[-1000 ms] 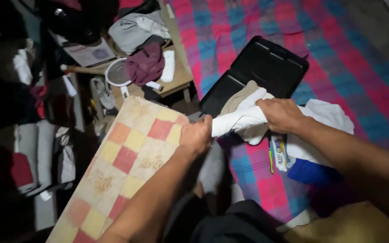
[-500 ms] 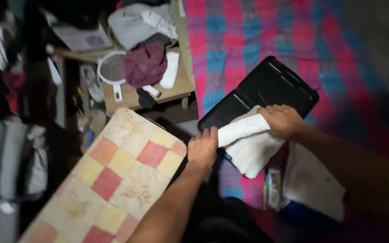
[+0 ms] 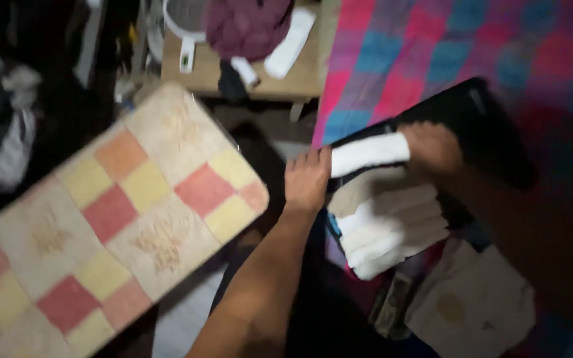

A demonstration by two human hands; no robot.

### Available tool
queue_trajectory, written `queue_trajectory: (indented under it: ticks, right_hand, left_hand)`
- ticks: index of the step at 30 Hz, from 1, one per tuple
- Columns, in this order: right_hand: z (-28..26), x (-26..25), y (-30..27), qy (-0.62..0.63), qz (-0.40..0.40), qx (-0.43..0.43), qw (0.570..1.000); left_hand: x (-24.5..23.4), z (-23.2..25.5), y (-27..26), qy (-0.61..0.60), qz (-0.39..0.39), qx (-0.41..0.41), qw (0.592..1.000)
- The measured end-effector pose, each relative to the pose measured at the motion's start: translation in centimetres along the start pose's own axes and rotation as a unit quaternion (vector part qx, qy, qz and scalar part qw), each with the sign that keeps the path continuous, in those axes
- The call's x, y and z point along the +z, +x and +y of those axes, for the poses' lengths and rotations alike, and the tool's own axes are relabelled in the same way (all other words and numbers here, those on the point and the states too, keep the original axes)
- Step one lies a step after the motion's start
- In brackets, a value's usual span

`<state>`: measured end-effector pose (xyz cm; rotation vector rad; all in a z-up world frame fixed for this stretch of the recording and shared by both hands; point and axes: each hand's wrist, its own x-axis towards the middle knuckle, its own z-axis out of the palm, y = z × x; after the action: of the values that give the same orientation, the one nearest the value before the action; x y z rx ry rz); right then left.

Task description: Roll and pack clothes, toothpaste, and accessories into a suitcase.

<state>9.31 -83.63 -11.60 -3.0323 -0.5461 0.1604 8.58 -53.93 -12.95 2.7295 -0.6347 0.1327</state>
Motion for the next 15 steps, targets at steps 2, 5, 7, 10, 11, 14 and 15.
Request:
queue_trajectory:
  ticks: [2, 5, 7, 10, 11, 14, 15]
  right_hand:
    - [0.1, 2.3, 0.0, -0.004, 0.061, -0.026, 0.998]
    - [1.2, 4.5, 1.1, 0.012, 0.159, -0.074, 0.985]
    - [2.4, 6.6, 1.7, 0.049, 0.181, -0.095, 0.978]
    - [3.9, 10.2, 1.8, -0.022, 0.092, -0.033, 0.995]
    - [4.0, 10.6, 1.8, -0.015, 0.125, -0.045, 0.991]
    - [5.1, 12.2, 1.8, -0.002, 0.179, -0.05, 0.983]
    - [5.3, 12.9, 1.7, 0.004, 0.191, -0.047, 0.981]
  left_hand:
    - [1.1, 0.1, -0.3, -0.005, -0.009, -0.025, 1.0]
    - [5.0, -0.2, -0.2, 0.007, 0.016, -0.05, 0.999]
    - [7.2, -0.1, 0.0, 0.027, 0.028, -0.056, 0.998]
    - [9.7, 0.7, -0.6, 0.049, 0.051, -0.064, 0.995]
    - [10.6, 0.8, -0.4, 0.042, 0.06, -0.066, 0.995]
    - [12.8, 1.3, 0.0, 0.037, 0.088, -0.068, 0.993]
    - [13.5, 1.5, -0.2, 0.035, 0.101, -0.073, 0.992]
